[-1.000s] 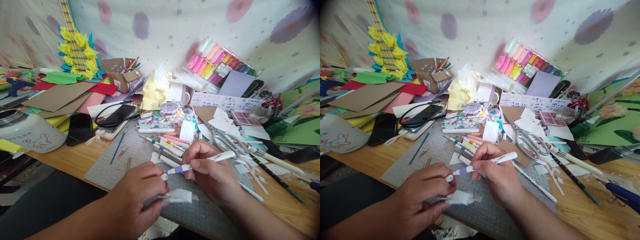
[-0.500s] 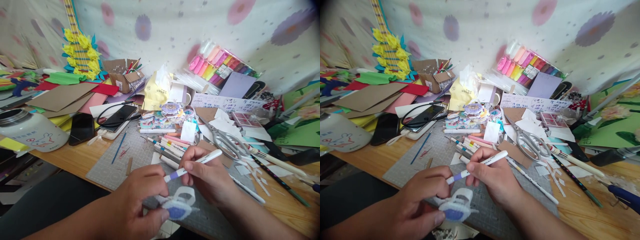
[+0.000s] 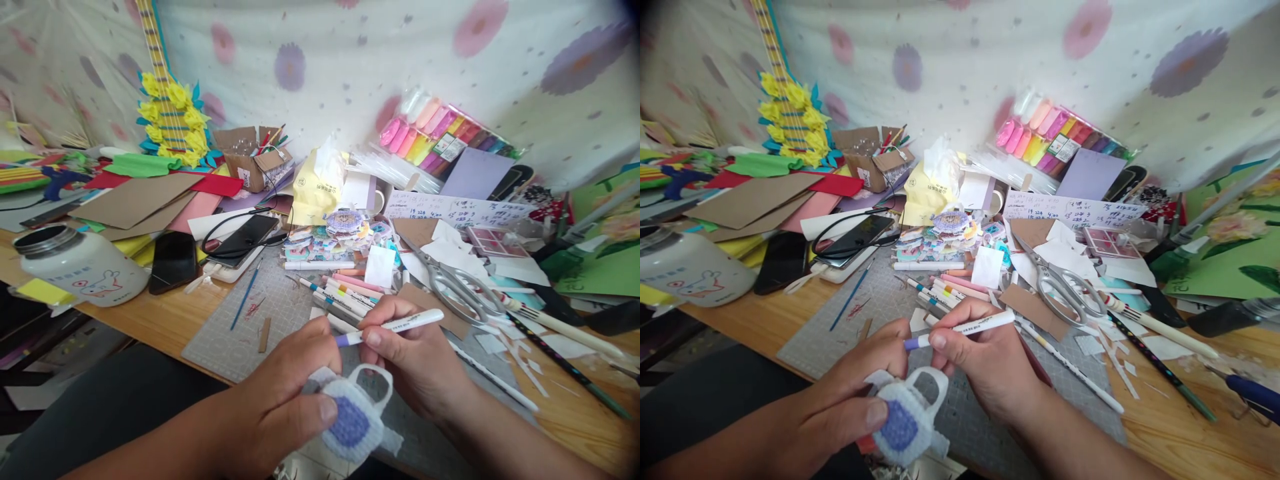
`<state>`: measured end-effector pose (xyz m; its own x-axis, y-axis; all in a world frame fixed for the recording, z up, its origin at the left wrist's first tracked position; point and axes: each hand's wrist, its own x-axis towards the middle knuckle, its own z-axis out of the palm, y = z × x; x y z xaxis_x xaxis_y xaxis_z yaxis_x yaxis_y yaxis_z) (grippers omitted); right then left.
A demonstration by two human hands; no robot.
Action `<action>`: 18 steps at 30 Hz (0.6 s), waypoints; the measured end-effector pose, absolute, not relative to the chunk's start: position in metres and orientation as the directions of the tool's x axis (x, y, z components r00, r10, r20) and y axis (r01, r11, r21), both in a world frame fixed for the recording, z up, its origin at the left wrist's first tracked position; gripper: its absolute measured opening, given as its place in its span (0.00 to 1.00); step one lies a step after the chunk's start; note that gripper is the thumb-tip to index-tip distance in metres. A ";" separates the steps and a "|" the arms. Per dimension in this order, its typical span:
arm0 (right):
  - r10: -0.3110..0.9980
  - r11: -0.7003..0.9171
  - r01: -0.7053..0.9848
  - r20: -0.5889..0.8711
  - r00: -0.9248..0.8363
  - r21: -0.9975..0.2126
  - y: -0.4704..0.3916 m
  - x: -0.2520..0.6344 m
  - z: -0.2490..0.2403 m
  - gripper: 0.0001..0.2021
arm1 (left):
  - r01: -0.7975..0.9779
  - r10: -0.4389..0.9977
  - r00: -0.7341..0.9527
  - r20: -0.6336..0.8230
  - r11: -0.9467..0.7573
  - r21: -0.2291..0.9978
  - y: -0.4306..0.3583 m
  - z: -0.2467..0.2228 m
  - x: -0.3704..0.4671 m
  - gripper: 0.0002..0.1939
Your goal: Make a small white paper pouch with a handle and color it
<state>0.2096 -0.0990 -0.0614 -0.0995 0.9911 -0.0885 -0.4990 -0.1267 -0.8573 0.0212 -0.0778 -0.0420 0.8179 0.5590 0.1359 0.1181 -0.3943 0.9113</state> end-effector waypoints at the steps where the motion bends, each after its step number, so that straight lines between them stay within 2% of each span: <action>1: 0.992 -0.123 -0.493 -0.087 -0.095 -0.861 -0.099 0.209 -0.062 0.11 | 0.120 0.560 0.818 0.130 -0.388 0.914 -0.078 -0.042 0.021 0.09; 9: 0.992 -0.125 -0.468 -0.112 -0.056 -0.875 -0.099 0.209 -0.061 0.13 | 0.127 0.639 0.763 0.104 -0.305 0.944 -0.081 -0.041 0.023 0.06; 18: 0.985 -0.168 -0.480 -0.162 -0.055 -0.861 -0.098 0.207 -0.060 0.14 | 0.095 0.623 0.780 0.058 -0.210 0.973 -0.079 -0.042 0.025 0.12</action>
